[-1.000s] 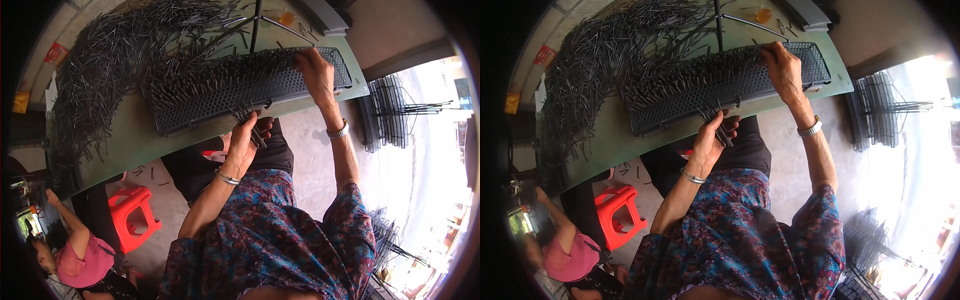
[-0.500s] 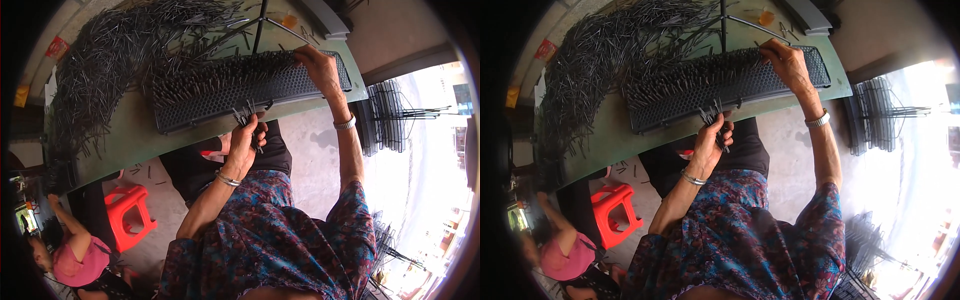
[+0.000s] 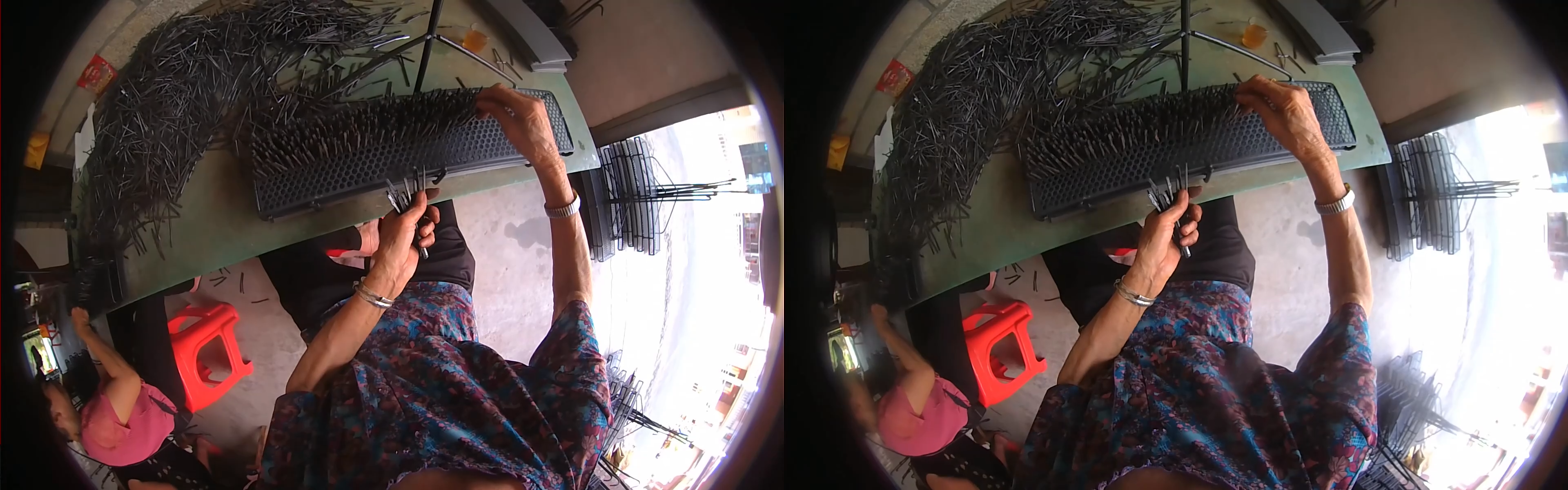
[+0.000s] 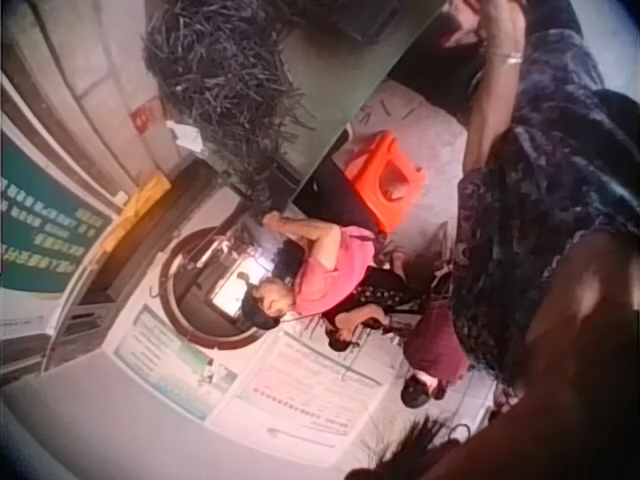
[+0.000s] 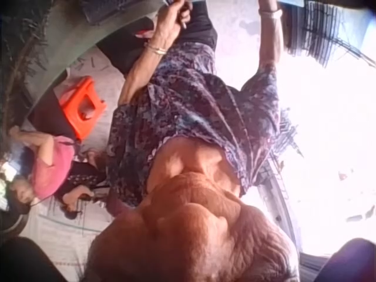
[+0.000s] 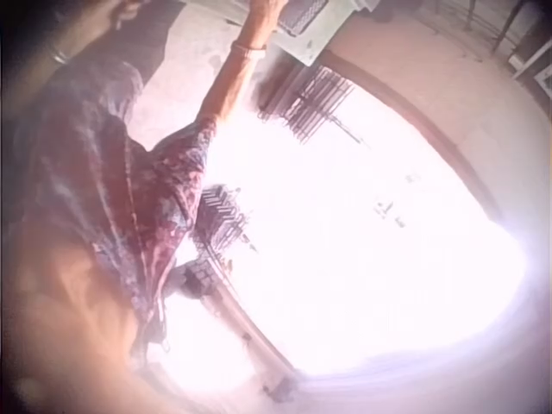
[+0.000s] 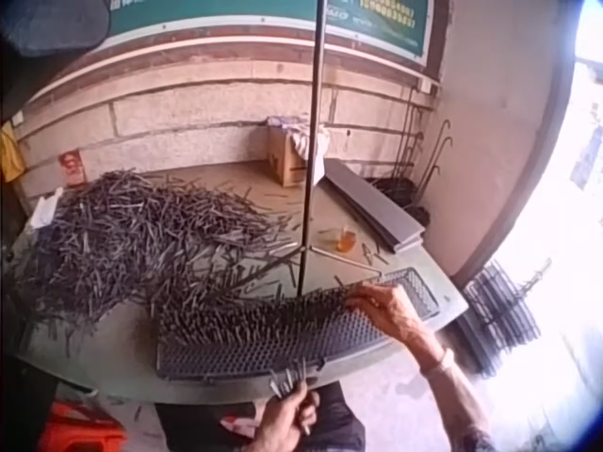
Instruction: The recorder is inserting bunches of thin black metal strips into a perforated assembly rack.
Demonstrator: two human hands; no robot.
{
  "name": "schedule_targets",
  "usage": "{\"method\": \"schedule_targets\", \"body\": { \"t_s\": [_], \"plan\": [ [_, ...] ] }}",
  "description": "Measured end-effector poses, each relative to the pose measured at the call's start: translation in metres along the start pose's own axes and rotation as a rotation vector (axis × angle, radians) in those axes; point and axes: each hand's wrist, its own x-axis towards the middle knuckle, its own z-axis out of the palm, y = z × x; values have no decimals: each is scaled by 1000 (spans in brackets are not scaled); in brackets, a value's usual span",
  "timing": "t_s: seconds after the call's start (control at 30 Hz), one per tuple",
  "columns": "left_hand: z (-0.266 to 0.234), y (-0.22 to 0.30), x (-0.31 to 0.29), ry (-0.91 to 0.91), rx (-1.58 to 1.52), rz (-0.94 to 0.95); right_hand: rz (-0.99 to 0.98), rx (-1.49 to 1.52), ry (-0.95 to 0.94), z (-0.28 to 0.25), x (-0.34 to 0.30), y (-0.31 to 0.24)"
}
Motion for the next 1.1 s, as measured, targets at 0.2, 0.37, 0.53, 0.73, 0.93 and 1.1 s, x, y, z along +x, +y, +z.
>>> {"method": "schedule_targets", "body": {
  "t_s": [0.2, 0.37, 0.53, 0.73, 0.93, 1.1],
  "plan": [
    [0, -1, 0, -1, 12, 4, 39, 7, 55, 0, 3, 2],
    [3, 1, -1, -8, 55, 5, -44, -36, 17, -1, 7, 4],
    [9, 4, -5, -4, 98, -4, -60, -26, -3, -2, 8, 17],
    [9, 4, -3, -4, 100, 13, -197, -318, 30, 15, 2, 30],
    [10, 8, -2, -19, 93, 12, -217, -499, 195, 34, -14, 16],
    [8, 7, -1, -48, 103, -5, 462, 322, -278, 41, -37, -29]
  ]
}}
